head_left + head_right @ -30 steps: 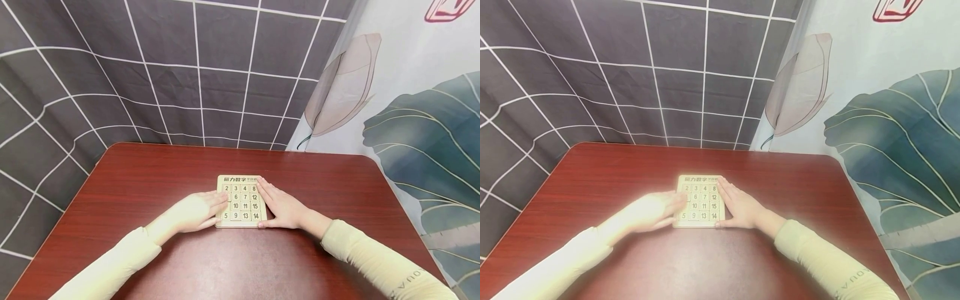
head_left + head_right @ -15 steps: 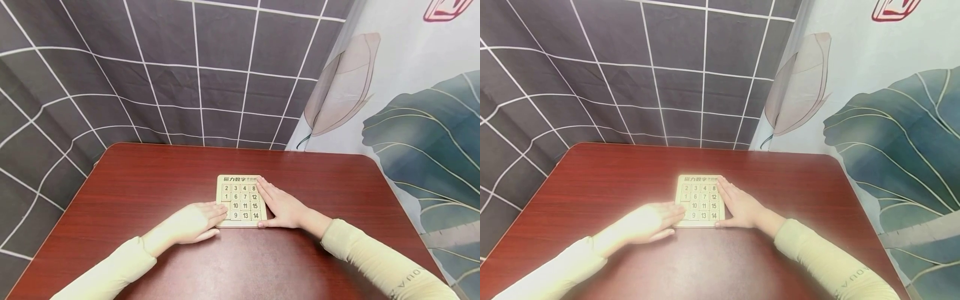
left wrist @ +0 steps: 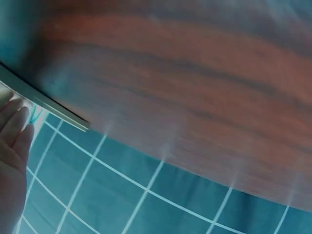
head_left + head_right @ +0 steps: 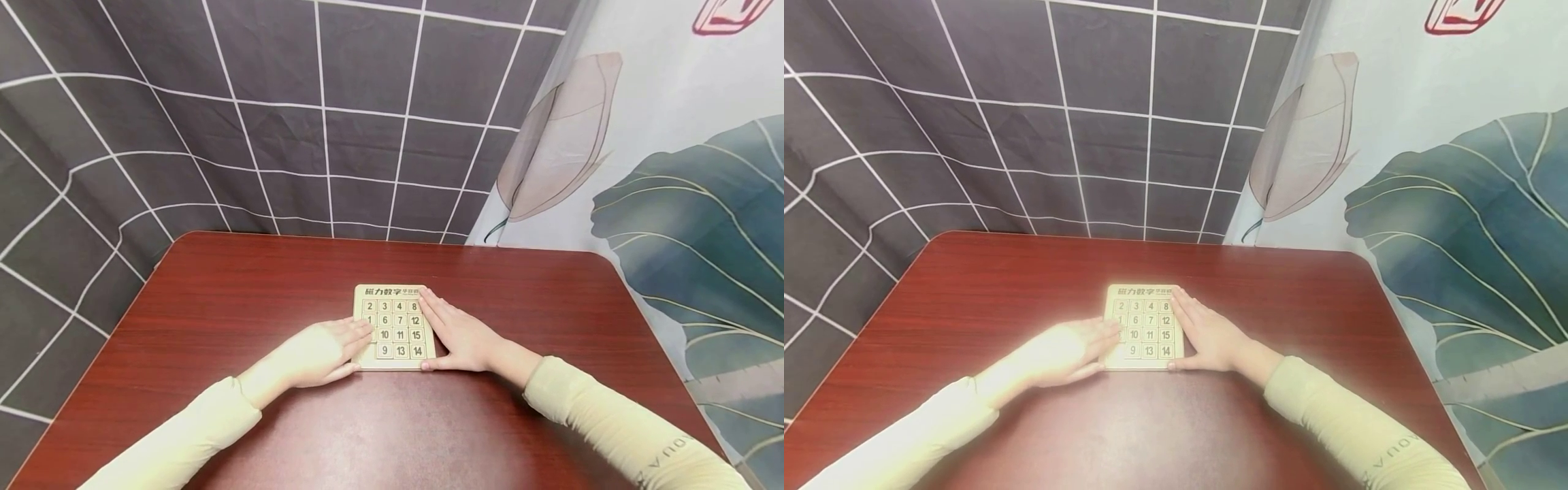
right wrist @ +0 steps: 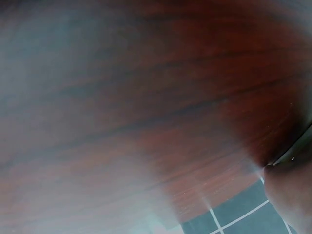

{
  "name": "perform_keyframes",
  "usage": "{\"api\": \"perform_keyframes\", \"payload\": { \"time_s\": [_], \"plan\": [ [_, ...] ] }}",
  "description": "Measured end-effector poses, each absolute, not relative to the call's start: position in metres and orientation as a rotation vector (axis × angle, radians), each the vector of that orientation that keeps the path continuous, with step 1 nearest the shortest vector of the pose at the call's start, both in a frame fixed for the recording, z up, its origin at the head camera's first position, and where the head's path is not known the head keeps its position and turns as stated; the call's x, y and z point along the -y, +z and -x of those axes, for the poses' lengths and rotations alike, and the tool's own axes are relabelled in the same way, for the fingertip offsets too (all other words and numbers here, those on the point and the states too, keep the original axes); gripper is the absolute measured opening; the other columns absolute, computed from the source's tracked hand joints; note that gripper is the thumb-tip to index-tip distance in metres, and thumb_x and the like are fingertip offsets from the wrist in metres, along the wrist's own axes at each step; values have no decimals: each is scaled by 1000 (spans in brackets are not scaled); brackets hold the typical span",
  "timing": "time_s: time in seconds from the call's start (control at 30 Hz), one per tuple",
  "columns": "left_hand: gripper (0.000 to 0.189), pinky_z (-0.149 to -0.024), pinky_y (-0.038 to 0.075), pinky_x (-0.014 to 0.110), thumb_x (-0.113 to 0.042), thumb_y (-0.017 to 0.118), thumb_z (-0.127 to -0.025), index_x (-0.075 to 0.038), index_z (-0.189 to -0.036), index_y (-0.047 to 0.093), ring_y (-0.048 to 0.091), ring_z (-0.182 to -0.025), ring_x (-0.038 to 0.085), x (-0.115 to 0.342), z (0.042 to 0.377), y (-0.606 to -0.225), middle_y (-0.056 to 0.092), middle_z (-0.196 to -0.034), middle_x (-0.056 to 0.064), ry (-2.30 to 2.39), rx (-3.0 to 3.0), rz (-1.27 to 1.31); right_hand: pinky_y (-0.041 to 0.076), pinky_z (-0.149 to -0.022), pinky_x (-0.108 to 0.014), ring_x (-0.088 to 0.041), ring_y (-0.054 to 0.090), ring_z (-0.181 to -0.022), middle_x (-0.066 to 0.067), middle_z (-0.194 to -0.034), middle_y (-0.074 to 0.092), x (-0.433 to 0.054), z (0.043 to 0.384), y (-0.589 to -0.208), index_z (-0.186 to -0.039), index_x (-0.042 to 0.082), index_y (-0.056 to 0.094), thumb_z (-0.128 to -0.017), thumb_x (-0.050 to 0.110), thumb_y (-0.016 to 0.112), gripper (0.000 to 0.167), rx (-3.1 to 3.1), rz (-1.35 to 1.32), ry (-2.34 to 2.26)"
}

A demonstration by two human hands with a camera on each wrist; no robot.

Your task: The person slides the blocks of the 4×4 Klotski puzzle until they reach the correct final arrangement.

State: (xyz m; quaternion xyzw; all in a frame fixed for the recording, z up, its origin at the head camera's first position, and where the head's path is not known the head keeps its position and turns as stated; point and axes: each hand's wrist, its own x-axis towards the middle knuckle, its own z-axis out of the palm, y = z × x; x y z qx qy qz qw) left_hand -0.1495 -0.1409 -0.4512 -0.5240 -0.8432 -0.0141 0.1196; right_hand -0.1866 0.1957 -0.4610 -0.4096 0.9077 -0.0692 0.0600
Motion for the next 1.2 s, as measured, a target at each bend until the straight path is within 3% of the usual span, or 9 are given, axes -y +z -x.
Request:
{"api": "perform_keyframes", "payload": {
  "time_s": [0.33, 0.87, 1.2],
  "plan": [
    [52, -117, 53, 35, -43, 65, -103, -4, -138, 69, 67, -135, 23, 125, 134, -451, 69, -145, 11, 45, 2395, 1613, 31, -132, -53, -39, 17, -166, -23, -178, 8, -196, 188, -464, -166, -8, 17, -91, 67, 70, 119, -2743, 1232, -223],
    [43, -112, 57, 36, -36, 75, -96, -5, -124, 77, 72, -126, 20, 144, 134, -453, 77, -130, 10, -29, 2346, 1562, 32, -132, -54, -37, 15, -166, -21, -179, 5, -196, 189, -465, -167, -6, 14, -91, 68, 69, 120, -2734, 1206, -214],
    [53, -116, 54, 38, -39, 72, -98, -1, -135, 69, 68, -133, 25, 128, 140, -443, 71, -141, 14, -28, 2345, 1617, 31, -132, -54, -37, 14, -166, -21, -179, 5, -196, 188, -463, -167, -6, 14, -91, 69, 68, 120, -2731, 1204, -220]
  ]
}}
